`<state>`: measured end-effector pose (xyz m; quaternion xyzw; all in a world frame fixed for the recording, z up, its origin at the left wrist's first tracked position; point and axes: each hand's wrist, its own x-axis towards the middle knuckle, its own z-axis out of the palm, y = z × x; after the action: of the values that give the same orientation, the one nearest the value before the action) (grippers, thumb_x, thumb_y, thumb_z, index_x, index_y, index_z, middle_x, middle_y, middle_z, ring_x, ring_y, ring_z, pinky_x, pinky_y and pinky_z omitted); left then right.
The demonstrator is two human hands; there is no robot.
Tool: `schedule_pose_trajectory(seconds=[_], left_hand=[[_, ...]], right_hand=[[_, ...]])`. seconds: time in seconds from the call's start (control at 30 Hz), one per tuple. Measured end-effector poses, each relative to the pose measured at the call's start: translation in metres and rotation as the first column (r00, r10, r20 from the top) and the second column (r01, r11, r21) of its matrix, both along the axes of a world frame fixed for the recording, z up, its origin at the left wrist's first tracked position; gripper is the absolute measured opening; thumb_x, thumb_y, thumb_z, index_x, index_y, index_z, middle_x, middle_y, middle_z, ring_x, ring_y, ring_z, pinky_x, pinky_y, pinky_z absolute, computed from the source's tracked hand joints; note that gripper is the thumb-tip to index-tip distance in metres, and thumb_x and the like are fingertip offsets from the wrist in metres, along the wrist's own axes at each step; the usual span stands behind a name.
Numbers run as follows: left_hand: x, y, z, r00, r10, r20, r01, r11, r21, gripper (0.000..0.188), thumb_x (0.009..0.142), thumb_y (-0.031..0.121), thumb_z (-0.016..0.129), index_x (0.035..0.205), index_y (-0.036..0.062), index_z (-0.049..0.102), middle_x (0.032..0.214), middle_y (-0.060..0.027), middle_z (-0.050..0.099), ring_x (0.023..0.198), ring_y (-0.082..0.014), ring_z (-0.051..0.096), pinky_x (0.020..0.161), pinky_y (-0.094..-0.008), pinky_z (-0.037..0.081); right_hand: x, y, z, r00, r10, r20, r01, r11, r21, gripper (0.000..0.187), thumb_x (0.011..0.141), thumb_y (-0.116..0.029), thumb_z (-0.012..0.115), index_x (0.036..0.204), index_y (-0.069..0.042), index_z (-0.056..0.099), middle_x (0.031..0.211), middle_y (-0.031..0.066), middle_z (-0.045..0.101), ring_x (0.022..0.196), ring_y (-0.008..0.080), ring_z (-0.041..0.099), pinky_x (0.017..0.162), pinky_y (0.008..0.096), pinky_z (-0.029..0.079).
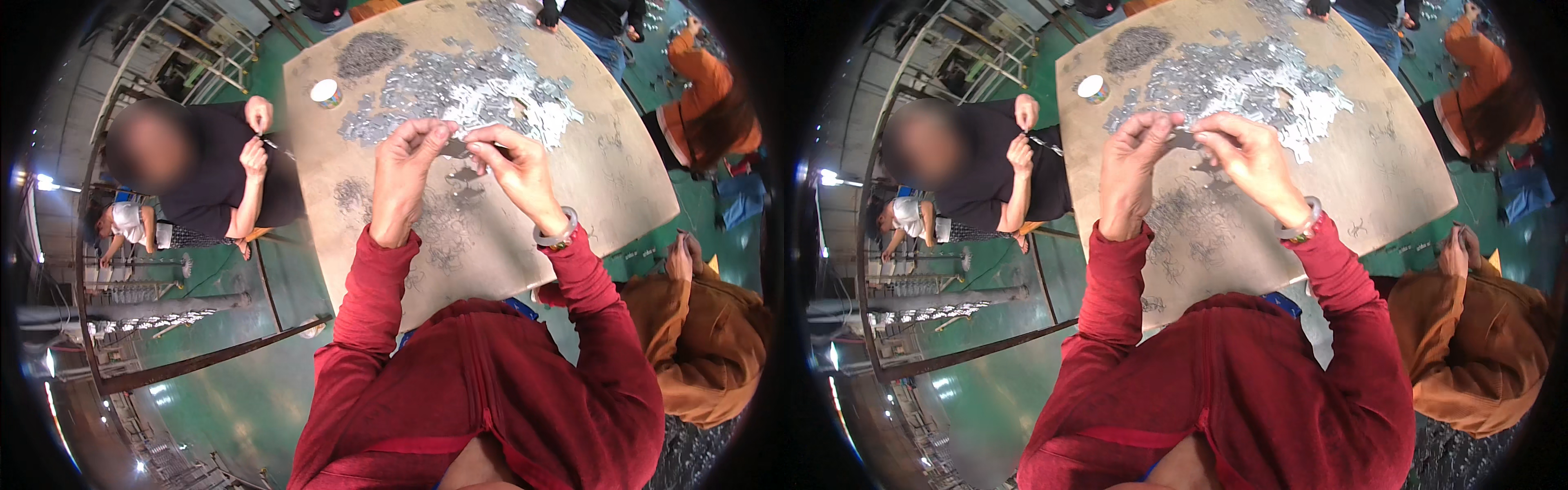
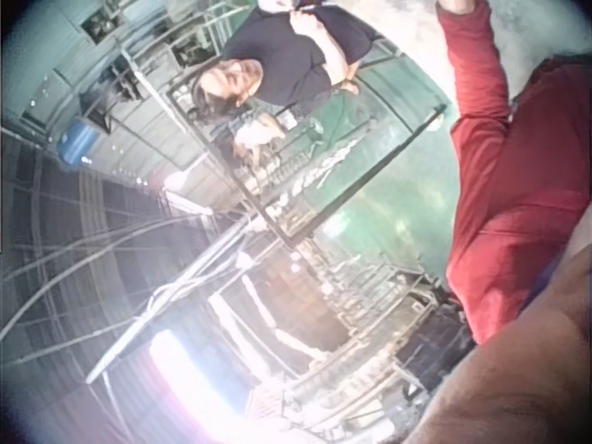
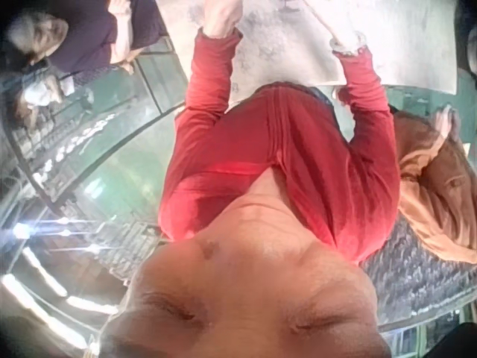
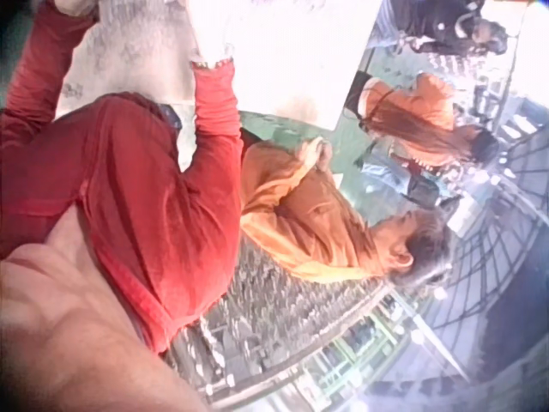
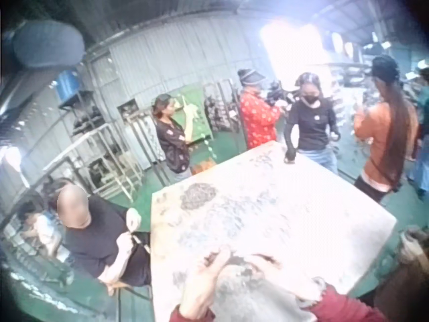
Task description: The person sorts through small metal brackets on a table and attaches them individually to a large metal hanging rack.
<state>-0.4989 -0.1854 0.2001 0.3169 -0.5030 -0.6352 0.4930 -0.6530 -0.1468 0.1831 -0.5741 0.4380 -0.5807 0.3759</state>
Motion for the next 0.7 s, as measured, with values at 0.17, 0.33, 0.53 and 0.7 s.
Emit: schedule_pose_trajectory(seconds=[0.17, 0.33, 0.53, 0.7], left_hand=[[-0.001, 0.011, 0.016, 0.968, 0.228, 0.108, -0.175, 0.915, -0.364, 0.006, 0.087, 0.001, 0.050, 0.090, -0.0013, 0.055, 0.087, -0.0120, 0.064, 0.079, -0.0143, 0.059, 0.074, -0.0256, 0.046], [0.007, 0.014, 0.032, 0.919, 0.375, 0.125, -0.269, 0.825, -0.498, 0.006, 0.086, -0.001, 0.052, 0.091, -0.0008, 0.053, 0.088, -0.0145, 0.062, 0.085, -0.0191, 0.059, 0.079, -0.0284, 0.045], [0.012, 0.036, 0.056, 0.871, 0.466, 0.155, -0.357, 0.817, -0.453, 0.011, 0.079, -0.008, 0.056, 0.087, -0.0012, 0.055, 0.086, -0.0128, 0.063, 0.078, -0.0173, 0.060, 0.076, -0.0275, 0.048], [0.029, 0.054, 0.065, 0.918, 0.375, 0.126, -0.247, 0.792, -0.558, 0.010, 0.081, -0.010, 0.052, 0.090, -0.0042, 0.052, 0.088, -0.0138, 0.061, 0.084, -0.0180, 0.061, 0.075, -0.0268, 0.049]], right_hand=[[-0.055, -0.018, -0.014, 0.999, -0.026, 0.019, 0.026, 0.999, 0.023, 0.025, 0.086, -0.009, 0.056, 0.110, -0.001, 0.058, 0.081, 0.0067, 0.062, 0.063, 0.0083, 0.055, 0.055, 0.0207, 0.047], [-0.200, -0.056, -0.178, 0.898, -0.290, -0.330, 0.426, 0.758, 0.494, 0.025, 0.084, -0.016, 0.056, 0.099, 0.004, 0.062, 0.069, 0.0063, 0.061, 0.053, 0.0108, 0.055, 0.047, 0.0236, 0.047], [-0.204, -0.051, -0.333, 0.144, -0.334, -0.932, 0.605, 0.774, -0.184, 0.020, 0.063, -0.012, 0.061, 0.081, -0.006, 0.064, 0.070, 0.0157, 0.059, 0.072, 0.0342, 0.057, 0.068, 0.0444, 0.044], [-0.199, -0.046, -0.325, 0.459, -0.426, -0.780, 0.798, 0.583, 0.151, 0.035, 0.066, -0.002, 0.063, 0.099, 0.003, 0.052, 0.091, 0.0199, 0.059, 0.086, 0.0302, 0.059, 0.079, 0.0384, 0.047]])
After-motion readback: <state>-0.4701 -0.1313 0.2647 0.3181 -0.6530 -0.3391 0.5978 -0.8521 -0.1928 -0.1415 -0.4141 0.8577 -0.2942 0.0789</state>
